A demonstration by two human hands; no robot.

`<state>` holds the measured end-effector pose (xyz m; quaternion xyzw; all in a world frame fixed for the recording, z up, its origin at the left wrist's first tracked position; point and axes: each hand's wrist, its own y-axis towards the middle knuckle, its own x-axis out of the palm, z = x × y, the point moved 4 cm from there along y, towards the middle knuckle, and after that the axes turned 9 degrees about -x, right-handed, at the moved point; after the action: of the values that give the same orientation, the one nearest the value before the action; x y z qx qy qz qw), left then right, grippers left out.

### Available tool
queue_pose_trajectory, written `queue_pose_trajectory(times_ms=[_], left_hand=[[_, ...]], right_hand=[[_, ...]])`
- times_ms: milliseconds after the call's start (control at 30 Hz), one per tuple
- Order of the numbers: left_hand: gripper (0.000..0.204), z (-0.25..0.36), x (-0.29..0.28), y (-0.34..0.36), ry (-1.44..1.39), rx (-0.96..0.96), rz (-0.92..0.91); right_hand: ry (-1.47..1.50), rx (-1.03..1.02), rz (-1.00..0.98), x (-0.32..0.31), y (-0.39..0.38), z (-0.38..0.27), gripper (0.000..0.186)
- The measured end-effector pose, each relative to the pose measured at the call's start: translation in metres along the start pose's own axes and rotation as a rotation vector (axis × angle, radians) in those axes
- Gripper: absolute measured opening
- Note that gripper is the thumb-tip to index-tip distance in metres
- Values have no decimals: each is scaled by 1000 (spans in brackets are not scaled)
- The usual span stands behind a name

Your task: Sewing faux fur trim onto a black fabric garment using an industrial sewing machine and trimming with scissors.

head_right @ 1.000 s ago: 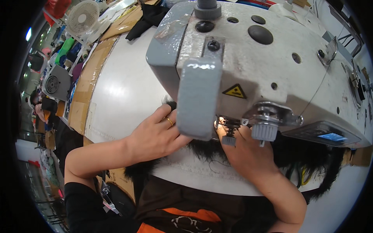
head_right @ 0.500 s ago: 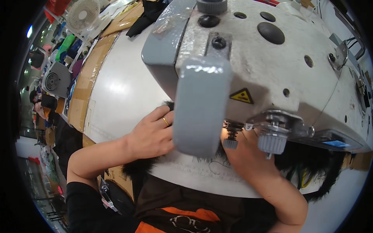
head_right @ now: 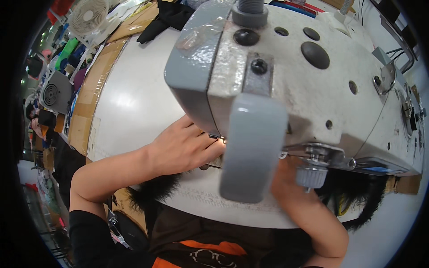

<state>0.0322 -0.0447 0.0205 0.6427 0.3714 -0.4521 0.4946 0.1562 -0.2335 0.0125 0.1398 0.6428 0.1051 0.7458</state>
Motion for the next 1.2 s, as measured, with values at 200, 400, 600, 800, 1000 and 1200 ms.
queue_pose_trajectory(times_ms=[200,400,600,800,1000,1200], left_hand=[[15,-2,-3,2,-19,7,-14],[11,-3,-1,5,-27,10,-100],[11,-2,-1,5,-16,24,-71],[11,-4,4,5,0,17,-97],[14,-6,12,4,-14,-11,-45],[15,-6,8,3,-41,-52,-19]], right_hand=[[151,75,-13,-7,6,5,32],[278,233,-72,-6,4,7,32],[209,143,-29,-3,-1,7,33],[106,93,-41,4,-10,9,33],[18,65,-83,11,-16,13,33],[23,114,-146,32,-43,24,32]])
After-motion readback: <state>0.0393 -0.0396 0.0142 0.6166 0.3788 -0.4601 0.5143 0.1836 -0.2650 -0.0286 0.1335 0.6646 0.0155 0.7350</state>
